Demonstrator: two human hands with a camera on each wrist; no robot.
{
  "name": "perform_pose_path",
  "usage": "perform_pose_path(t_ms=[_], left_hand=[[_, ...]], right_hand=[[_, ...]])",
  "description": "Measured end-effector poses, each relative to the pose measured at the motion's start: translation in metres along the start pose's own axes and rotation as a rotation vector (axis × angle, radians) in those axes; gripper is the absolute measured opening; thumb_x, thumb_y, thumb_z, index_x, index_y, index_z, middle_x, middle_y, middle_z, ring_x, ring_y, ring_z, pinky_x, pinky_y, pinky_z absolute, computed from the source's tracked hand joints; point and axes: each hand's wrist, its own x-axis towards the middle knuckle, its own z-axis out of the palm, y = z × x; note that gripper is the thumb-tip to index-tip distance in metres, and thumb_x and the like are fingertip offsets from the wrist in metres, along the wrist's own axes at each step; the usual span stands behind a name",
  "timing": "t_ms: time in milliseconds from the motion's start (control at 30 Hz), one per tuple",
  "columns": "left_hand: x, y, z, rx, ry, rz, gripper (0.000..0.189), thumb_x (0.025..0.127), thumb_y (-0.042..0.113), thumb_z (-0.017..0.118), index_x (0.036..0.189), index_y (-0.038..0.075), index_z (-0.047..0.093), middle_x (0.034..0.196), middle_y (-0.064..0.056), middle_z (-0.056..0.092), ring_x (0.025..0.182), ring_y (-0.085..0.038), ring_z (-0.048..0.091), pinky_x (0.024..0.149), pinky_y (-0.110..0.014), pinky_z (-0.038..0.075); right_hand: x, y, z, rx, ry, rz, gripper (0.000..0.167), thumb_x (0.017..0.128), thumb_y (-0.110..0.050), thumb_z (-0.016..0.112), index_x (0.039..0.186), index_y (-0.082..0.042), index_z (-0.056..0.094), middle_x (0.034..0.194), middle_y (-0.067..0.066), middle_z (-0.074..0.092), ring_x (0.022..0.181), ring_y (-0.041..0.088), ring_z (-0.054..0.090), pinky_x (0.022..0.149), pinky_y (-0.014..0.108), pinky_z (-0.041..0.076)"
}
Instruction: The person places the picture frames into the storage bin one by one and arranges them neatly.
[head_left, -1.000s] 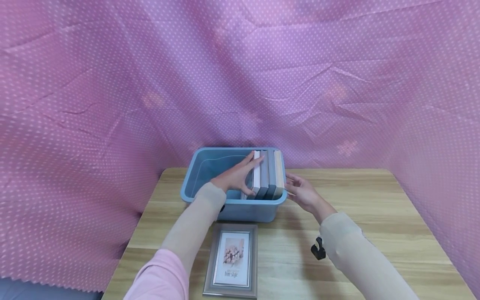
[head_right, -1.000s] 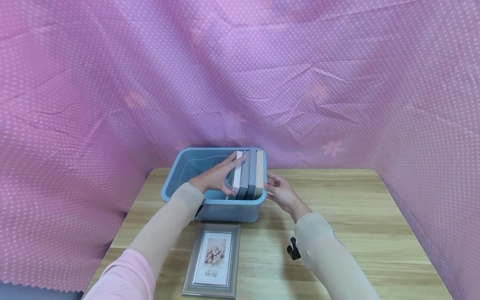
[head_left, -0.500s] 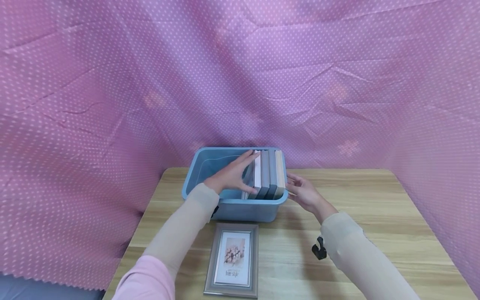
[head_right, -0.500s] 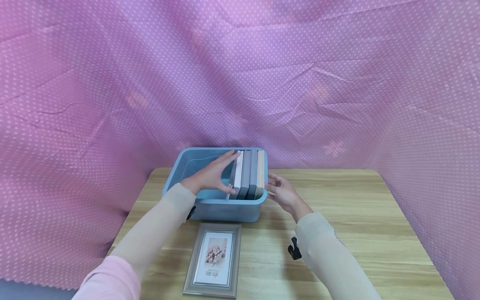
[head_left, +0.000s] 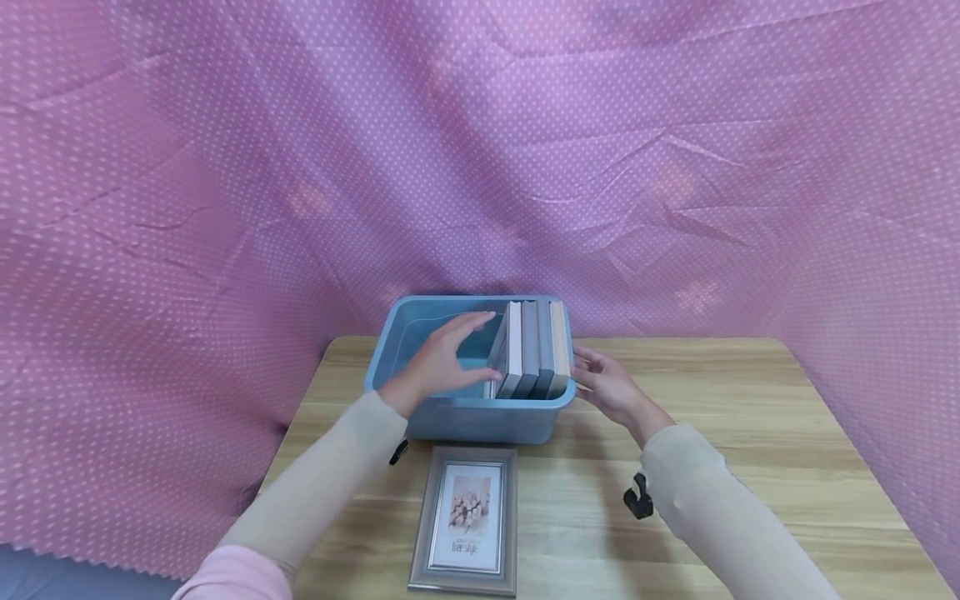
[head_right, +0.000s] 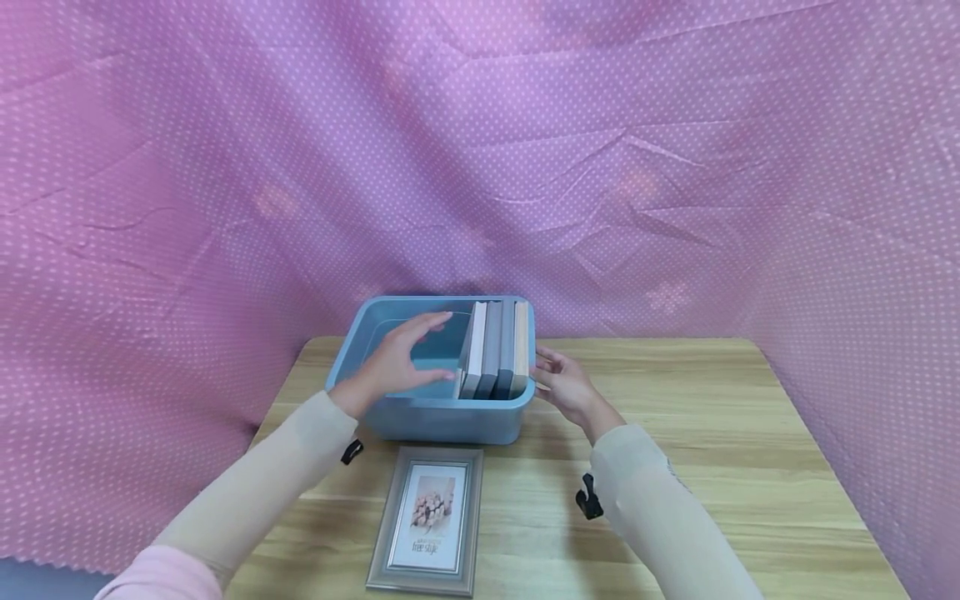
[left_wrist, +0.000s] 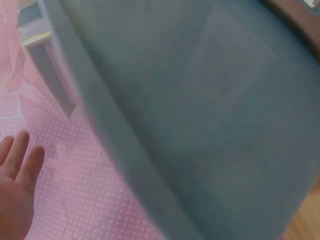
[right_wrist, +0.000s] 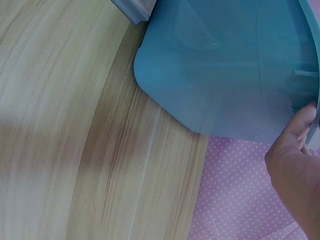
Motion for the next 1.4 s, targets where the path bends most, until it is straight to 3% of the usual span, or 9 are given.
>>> perform_pose_path(t_ms=[200, 467, 633, 767, 900, 1167, 1267, 1400], left_hand=[[-0.023, 0.001, 0.005, 0.037, 0.149, 0.05, 0.076, 0.073, 0.033, 0.083, 0.137, 0.012, 0.049, 0.132, -0.005, 0.053, 0.115, -0.019, 0.051, 0.098, -0.04, 0.046], [-0.054, -0.003, 0.019, 0.005, 0.35, 0.253, 0.063, 0.078, 0.038, 0.079, 0.126, 0.003, 0.057, 0.117, -0.009, 0.06, 0.106, -0.022, 0.057, 0.095, -0.035, 0.049], [-0.077, -0.001, 0.028, -0.016, 0.403, 0.273, 0.057, 0.082, 0.043, 0.073, 0.12, 0.003, 0.06, 0.11, -0.009, 0.062, 0.101, -0.022, 0.058, 0.092, -0.029, 0.05], [-0.096, -0.003, 0.041, 0.02, 0.444, 0.277, 0.048, 0.083, 0.042, 0.072, 0.111, 0.004, 0.063, 0.105, -0.007, 0.065, 0.098, -0.021, 0.061, 0.091, -0.027, 0.05], [-0.112, -0.007, 0.058, 0.057, 0.463, 0.231, 0.047, 0.084, 0.045, 0.071, 0.108, 0.005, 0.064, 0.105, -0.004, 0.066, 0.098, -0.02, 0.062, 0.091, -0.027, 0.051], [-0.136, -0.012, 0.089, 0.141, 0.424, 0.041, 0.048, 0.073, 0.038, 0.08, 0.11, 0.011, 0.065, 0.106, 0.003, 0.064, 0.097, -0.014, 0.061, 0.082, -0.032, 0.055], [-0.141, -0.013, 0.097, 0.184, 0.405, -0.036, 0.05, 0.07, 0.038, 0.083, 0.109, 0.013, 0.066, 0.106, 0.004, 0.063, 0.099, -0.014, 0.06, 0.079, -0.035, 0.056], [-0.147, -0.01, 0.108, 0.214, 0.337, -0.187, 0.05, 0.07, 0.044, 0.081, 0.11, 0.017, 0.066, 0.107, 0.005, 0.059, 0.1, -0.015, 0.057, 0.076, -0.039, 0.054]], right_hand=[[0.003, -0.002, -0.001, -0.005, 0.001, 0.0, 0.057, 0.098, 0.001, 0.046, 0.149, 0.001, 0.021, 0.143, 0.025, 0.035, 0.119, 0.022, 0.047, 0.102, 0.038, 0.043], [0.004, -0.001, 0.0, -0.01, -0.005, -0.004, 0.058, 0.098, 0.0, 0.047, 0.149, 0.001, 0.02, 0.141, 0.025, 0.037, 0.113, 0.017, 0.051, 0.1, 0.035, 0.045], [0.005, -0.001, -0.001, -0.026, -0.004, 0.0, 0.057, 0.099, -0.002, 0.047, 0.149, 0.0, 0.02, 0.14, 0.023, 0.038, 0.118, 0.02, 0.048, 0.101, 0.035, 0.044], [0.005, 0.0, -0.001, -0.028, -0.011, -0.009, 0.057, 0.099, -0.003, 0.047, 0.149, 0.001, 0.02, 0.14, 0.024, 0.038, 0.118, 0.02, 0.048, 0.101, 0.035, 0.044], [0.005, 0.002, -0.002, -0.014, 0.001, -0.011, 0.057, 0.099, -0.001, 0.046, 0.149, 0.001, 0.02, 0.141, 0.026, 0.036, 0.115, 0.018, 0.05, 0.1, 0.035, 0.045], [0.003, 0.001, -0.005, 0.006, -0.011, -0.019, 0.057, 0.098, 0.002, 0.044, 0.149, 0.002, 0.018, 0.141, 0.026, 0.036, 0.11, 0.013, 0.053, 0.096, 0.031, 0.047], [0.003, 0.001, -0.005, 0.007, -0.019, -0.025, 0.057, 0.099, 0.002, 0.044, 0.149, 0.003, 0.018, 0.139, 0.025, 0.039, 0.107, 0.01, 0.054, 0.095, 0.03, 0.048], [0.003, -0.001, -0.004, 0.0, -0.022, -0.024, 0.057, 0.099, 0.001, 0.044, 0.149, 0.002, 0.018, 0.136, 0.022, 0.042, 0.106, 0.01, 0.055, 0.095, 0.029, 0.048]])
